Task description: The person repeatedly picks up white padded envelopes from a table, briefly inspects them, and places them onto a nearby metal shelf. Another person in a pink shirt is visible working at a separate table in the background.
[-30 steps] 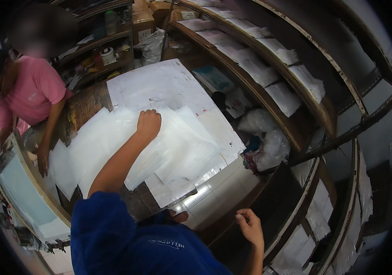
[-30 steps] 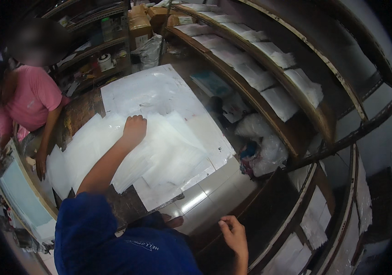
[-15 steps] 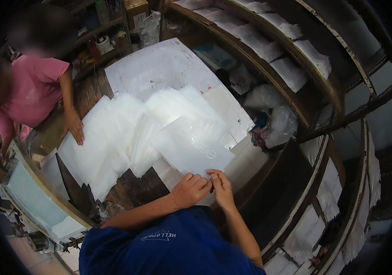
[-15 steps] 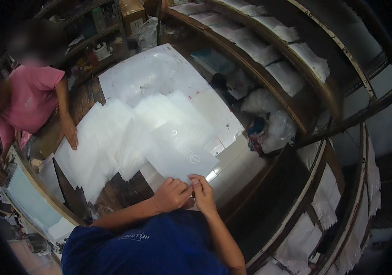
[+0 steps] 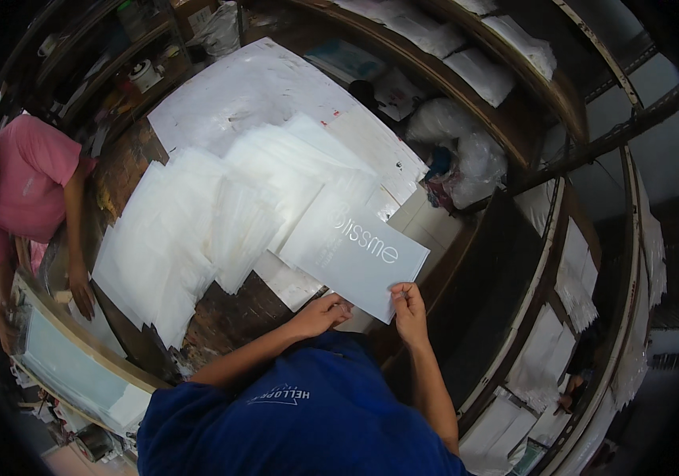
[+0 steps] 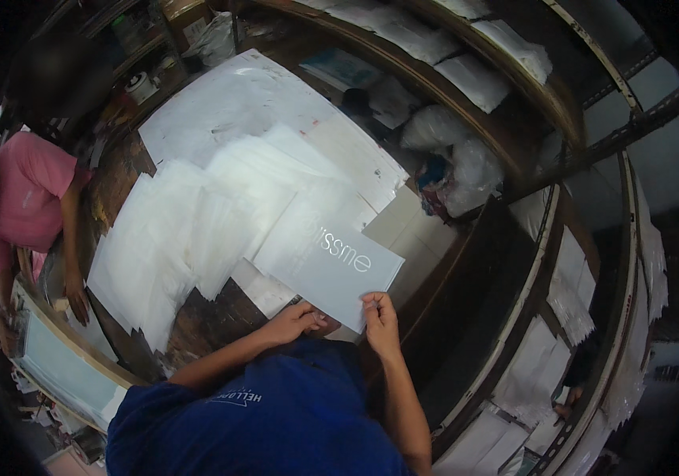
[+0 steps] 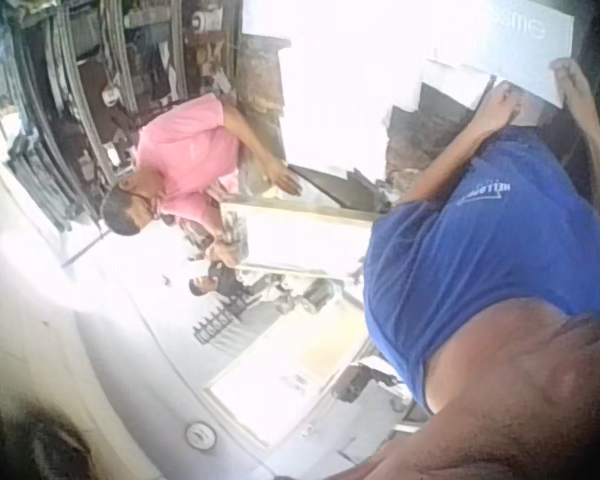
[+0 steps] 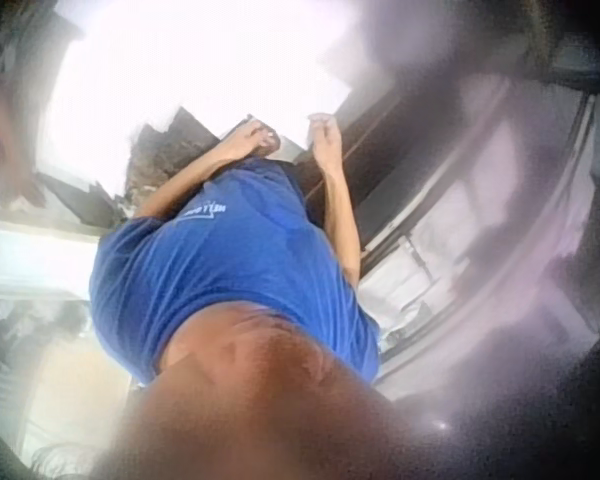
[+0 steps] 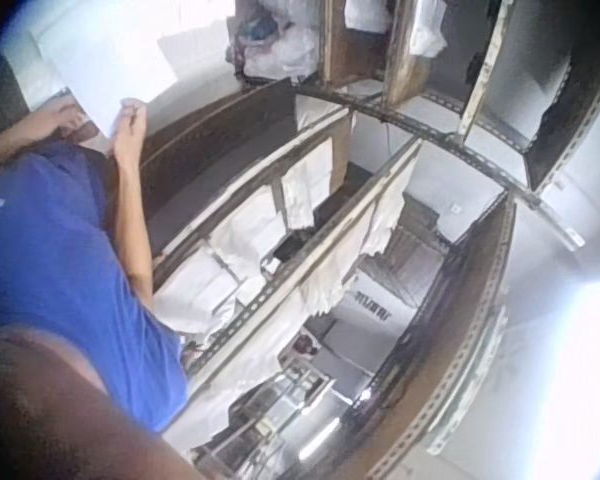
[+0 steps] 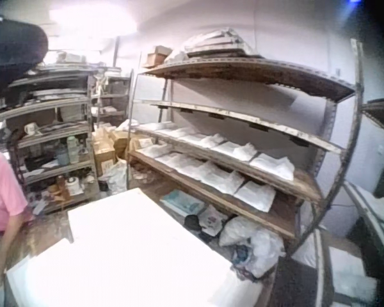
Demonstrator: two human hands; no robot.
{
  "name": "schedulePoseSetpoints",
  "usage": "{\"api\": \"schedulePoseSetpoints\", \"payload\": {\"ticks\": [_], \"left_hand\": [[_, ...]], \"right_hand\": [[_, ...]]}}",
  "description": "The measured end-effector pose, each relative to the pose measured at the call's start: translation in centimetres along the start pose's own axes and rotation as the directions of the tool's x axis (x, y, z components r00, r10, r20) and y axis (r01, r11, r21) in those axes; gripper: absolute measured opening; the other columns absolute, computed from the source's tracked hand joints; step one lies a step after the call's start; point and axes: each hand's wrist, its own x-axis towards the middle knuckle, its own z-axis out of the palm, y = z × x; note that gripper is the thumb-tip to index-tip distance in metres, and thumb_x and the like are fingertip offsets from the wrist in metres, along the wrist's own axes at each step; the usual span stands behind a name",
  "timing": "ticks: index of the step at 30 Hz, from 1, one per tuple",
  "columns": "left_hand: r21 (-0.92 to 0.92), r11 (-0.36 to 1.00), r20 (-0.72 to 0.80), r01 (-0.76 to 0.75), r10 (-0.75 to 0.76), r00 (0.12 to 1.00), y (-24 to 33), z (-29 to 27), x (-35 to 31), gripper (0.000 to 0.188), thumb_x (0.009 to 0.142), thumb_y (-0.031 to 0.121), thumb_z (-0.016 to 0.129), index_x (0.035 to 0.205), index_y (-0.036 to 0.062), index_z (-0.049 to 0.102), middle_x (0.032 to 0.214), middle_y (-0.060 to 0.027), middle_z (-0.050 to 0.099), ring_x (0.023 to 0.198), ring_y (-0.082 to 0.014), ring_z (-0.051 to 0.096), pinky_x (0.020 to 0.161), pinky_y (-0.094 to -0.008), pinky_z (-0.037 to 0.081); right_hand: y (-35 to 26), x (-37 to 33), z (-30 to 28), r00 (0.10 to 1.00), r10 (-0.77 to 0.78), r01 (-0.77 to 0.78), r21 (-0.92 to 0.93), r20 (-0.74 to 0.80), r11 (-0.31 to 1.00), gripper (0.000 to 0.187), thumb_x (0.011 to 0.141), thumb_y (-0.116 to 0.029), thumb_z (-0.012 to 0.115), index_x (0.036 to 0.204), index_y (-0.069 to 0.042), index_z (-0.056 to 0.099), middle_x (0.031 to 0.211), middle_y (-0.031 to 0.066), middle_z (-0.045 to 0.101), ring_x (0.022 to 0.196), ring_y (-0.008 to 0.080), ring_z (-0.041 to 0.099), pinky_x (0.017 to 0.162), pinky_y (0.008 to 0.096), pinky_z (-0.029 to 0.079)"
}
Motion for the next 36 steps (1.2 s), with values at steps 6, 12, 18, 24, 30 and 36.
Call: {"api": "schedulePoseSetpoints", "payload": {"ticks": [6,12,18,24,30,36], "left_hand": [[-0.541,0.838,0.008,0.066,-0.073,0.997,-0.5,-0.8,0.4,0.038,0.09,0.002,0.044,0.128,0.0016,0.041,0.128,-0.0126,0.05,0.115,-0.0224,0.052,0.092,-0.0354,0.047],[-0.749,0.662,0.021,-0.014,0.044,0.999,-0.1,-1.8,0.0,0.048,0.084,-0.002,0.044,0.132,0.0028,0.038,0.135,-0.0151,0.044,0.126,-0.0287,0.042,0.105,-0.0438,0.035],[-0.79,0.614,0.064,-0.011,0.1,0.993,0.2,-2.1,0.3,0.06,0.078,0.008,0.056,0.134,0.0037,0.036,0.137,-0.0136,0.041,0.129,-0.032,0.037,0.109,-0.0499,0.027],[-0.821,0.567,0.171,0.071,0.125,0.977,0.7,-1.4,2.7,0.063,0.073,0.003,0.049,0.135,0.0019,0.036,0.138,-0.0163,0.039,0.13,-0.0356,0.035,0.11,-0.0527,0.025],[-0.755,0.652,0.244,0.069,0.181,0.953,1.8,0.9,6.2,0.061,0.073,0.008,0.049,0.134,0.0079,0.042,0.136,-0.0141,0.044,0.125,-0.0323,0.042,0.108,-0.0496,0.03],[-0.585,0.803,0.426,0.116,0.181,0.886,3.7,5.0,8.1,0.054,0.076,0.011,0.048,0.13,0.0083,0.046,0.131,-0.0106,0.049,0.118,-0.0278,0.05,0.102,-0.0465,0.039]], "right_hand": [[0.4,-1.0,-1.2,0.999,-0.04,0.038,-0.073,-0.031,0.997,0.01,0.095,-0.012,0.048,0.096,-0.005,0.055,0.085,-0.0025,0.053,0.079,0.0068,0.047,0.072,0.0215,0.04],[0.6,-2.6,-2.2,0.996,-0.04,0.028,-0.156,-0.078,0.987,0.009,0.095,-0.011,0.05,0.091,-0.005,0.055,0.084,-0.0023,0.053,0.079,0.0066,0.047,0.073,0.0213,0.04],[0.1,-4.0,-2.9,0.987,-0.079,0.044,-0.24,-0.141,0.97,0.01,0.093,-0.008,0.048,0.092,-0.002,0.057,0.081,0.0017,0.056,0.077,0.0083,0.05,0.071,0.0233,0.042],[-4.4,-3.6,-7.4,0.964,-0.239,0.175,-0.393,-0.119,0.903,0.019,0.082,0.001,0.043,0.095,0.0,0.057,0.087,0.0138,0.061,0.085,0.0248,0.06,0.078,0.0357,0.047],[-15.4,-1.6,-13.2,0.904,-0.422,0.367,-0.635,0.069,0.68,0.021,0.078,0.001,0.046,0.096,0.001,0.056,0.094,0.0213,0.06,0.091,0.0364,0.059,0.082,0.0409,0.046],[-31.4,-6.2,-19.4,0.829,-0.556,0.268,-0.824,-0.067,0.5,0.016,0.081,-0.006,0.054,0.096,-0.001,0.058,0.094,0.0167,0.062,0.092,0.0287,0.061,0.082,0.0373,0.047]]}}
